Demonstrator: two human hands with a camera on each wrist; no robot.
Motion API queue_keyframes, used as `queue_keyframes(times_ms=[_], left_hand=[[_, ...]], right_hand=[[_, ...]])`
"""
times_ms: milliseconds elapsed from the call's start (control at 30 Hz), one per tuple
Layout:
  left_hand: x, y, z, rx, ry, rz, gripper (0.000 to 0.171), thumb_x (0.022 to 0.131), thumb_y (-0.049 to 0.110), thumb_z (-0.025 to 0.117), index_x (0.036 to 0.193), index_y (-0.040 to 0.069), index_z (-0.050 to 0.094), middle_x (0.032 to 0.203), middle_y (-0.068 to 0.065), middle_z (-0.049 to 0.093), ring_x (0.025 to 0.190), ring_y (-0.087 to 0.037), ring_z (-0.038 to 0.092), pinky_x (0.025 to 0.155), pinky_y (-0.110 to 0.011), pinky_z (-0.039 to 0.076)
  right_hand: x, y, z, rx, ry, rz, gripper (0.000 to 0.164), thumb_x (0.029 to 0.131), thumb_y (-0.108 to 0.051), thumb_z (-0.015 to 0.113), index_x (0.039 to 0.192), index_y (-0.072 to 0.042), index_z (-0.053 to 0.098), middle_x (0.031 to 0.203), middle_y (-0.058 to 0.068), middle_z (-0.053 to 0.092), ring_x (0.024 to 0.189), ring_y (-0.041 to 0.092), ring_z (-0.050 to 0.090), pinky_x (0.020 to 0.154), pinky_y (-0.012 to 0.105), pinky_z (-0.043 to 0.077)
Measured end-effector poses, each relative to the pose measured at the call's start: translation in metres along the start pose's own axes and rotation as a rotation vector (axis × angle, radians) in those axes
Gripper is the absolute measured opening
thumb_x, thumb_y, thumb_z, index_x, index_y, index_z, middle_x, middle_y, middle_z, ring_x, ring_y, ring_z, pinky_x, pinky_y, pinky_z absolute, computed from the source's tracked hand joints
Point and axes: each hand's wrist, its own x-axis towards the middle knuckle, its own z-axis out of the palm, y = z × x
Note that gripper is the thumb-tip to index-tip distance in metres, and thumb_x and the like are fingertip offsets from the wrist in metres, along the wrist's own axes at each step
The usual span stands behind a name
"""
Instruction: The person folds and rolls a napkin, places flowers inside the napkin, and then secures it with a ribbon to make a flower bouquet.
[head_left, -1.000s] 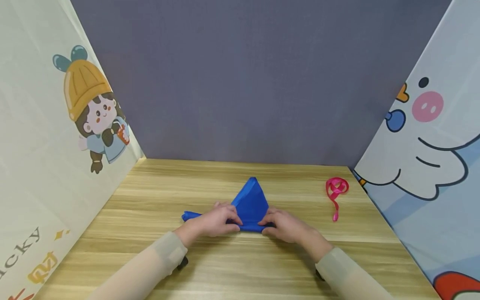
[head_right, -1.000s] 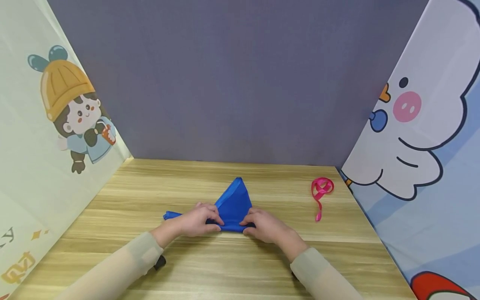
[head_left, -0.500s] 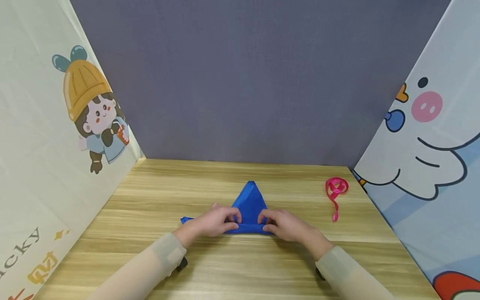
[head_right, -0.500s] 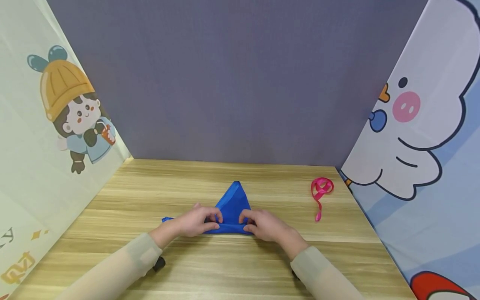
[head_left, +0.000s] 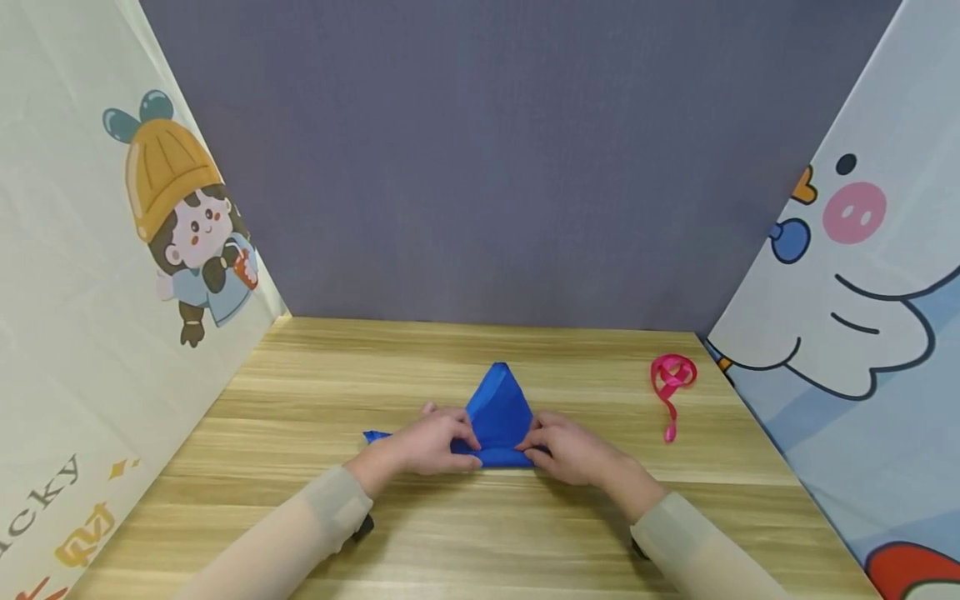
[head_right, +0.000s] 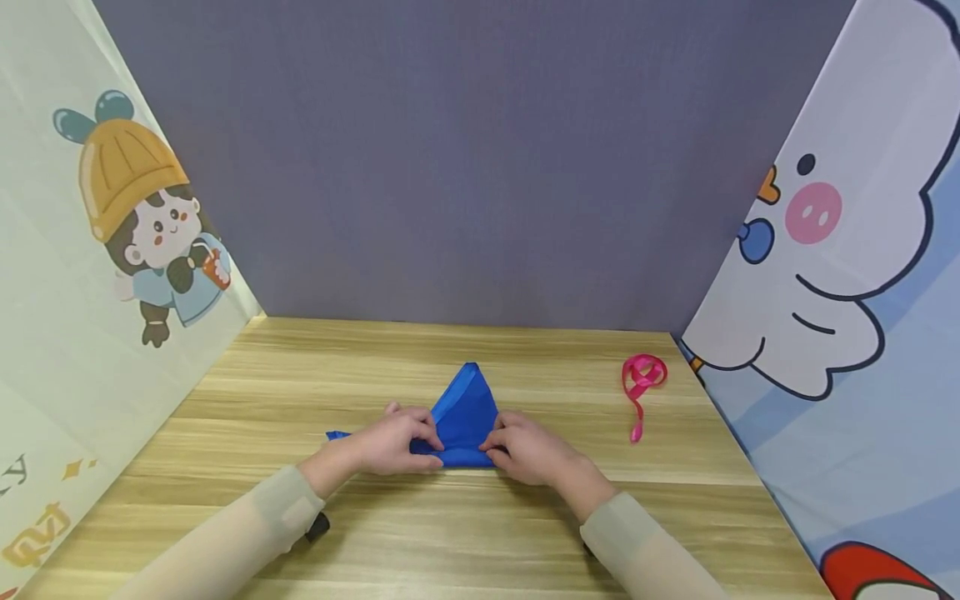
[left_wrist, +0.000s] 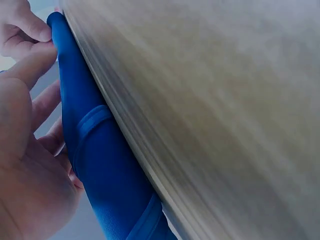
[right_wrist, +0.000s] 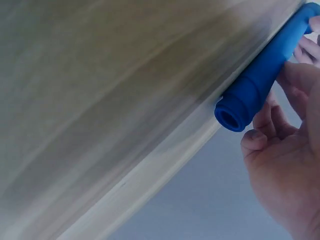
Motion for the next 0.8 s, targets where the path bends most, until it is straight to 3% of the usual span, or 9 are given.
queue_keyframes(times_ms=[100, 233, 467, 633, 800], left_hand=[[-0.0011, 0.0016, -0.0006, -0.002, -0.008, -0.001, 0.029, 0.094, 0.042, 0.089, 0.113, 0.02, 0.087, 0.109, 0.009, 0.066, 0.108, -0.01, 0.062, 0.092, -0.038, 0.032], [-0.0014, 0.0025, -0.0001, -0.012, -0.017, -0.003, 0.025, 0.096, 0.036, 0.087, 0.114, 0.018, 0.087, 0.106, 0.009, 0.062, 0.109, -0.011, 0.058, 0.098, -0.043, 0.034], [-0.0006, 0.002, 0.0015, -0.015, -0.02, -0.004, 0.018, 0.101, 0.029, 0.081, 0.113, 0.017, 0.087, 0.109, 0.009, 0.074, 0.117, -0.015, 0.063, 0.098, -0.04, 0.036], [-0.001, 0.0015, 0.0009, -0.049, 0.016, 0.003, 0.014, 0.103, 0.024, 0.079, 0.115, 0.017, 0.081, 0.104, 0.008, 0.081, 0.105, -0.01, 0.069, 0.096, -0.04, 0.034], [-0.0015, -0.0006, 0.0009, -0.063, 0.041, -0.003, 0.009, 0.104, 0.024, 0.078, 0.11, 0.021, 0.073, 0.096, 0.01, 0.082, 0.091, 0.0, 0.071, 0.092, -0.039, 0.032]], right_hand=[[-0.0001, -0.0011, 0.0002, -0.001, -0.016, 0.01, 0.017, 0.103, -0.026, 0.08, 0.112, -0.013, 0.086, 0.102, -0.005, 0.063, 0.093, 0.008, 0.058, 0.083, 0.029, 0.055], [0.0007, -0.0017, -0.0003, 0.023, -0.053, 0.033, 0.026, 0.099, -0.035, 0.084, 0.113, -0.013, 0.086, 0.103, -0.006, 0.064, 0.096, 0.009, 0.061, 0.088, 0.032, 0.058], [0.0034, 0.0008, 0.0001, 0.059, -0.089, 0.038, 0.022, 0.104, -0.028, 0.078, 0.114, -0.01, 0.085, 0.107, 0.001, 0.078, 0.099, 0.015, 0.072, 0.09, 0.037, 0.062], [0.004, 0.0036, 0.0, 0.098, -0.092, 0.072, 0.017, 0.105, -0.025, 0.076, 0.116, -0.013, 0.08, 0.099, -0.003, 0.077, 0.09, 0.009, 0.07, 0.082, 0.033, 0.06], [0.004, 0.0044, -0.001, 0.171, -0.079, 0.079, 0.011, 0.106, -0.022, 0.076, 0.112, -0.021, 0.067, 0.084, -0.011, 0.064, 0.076, 0.001, 0.056, 0.069, 0.025, 0.048]])
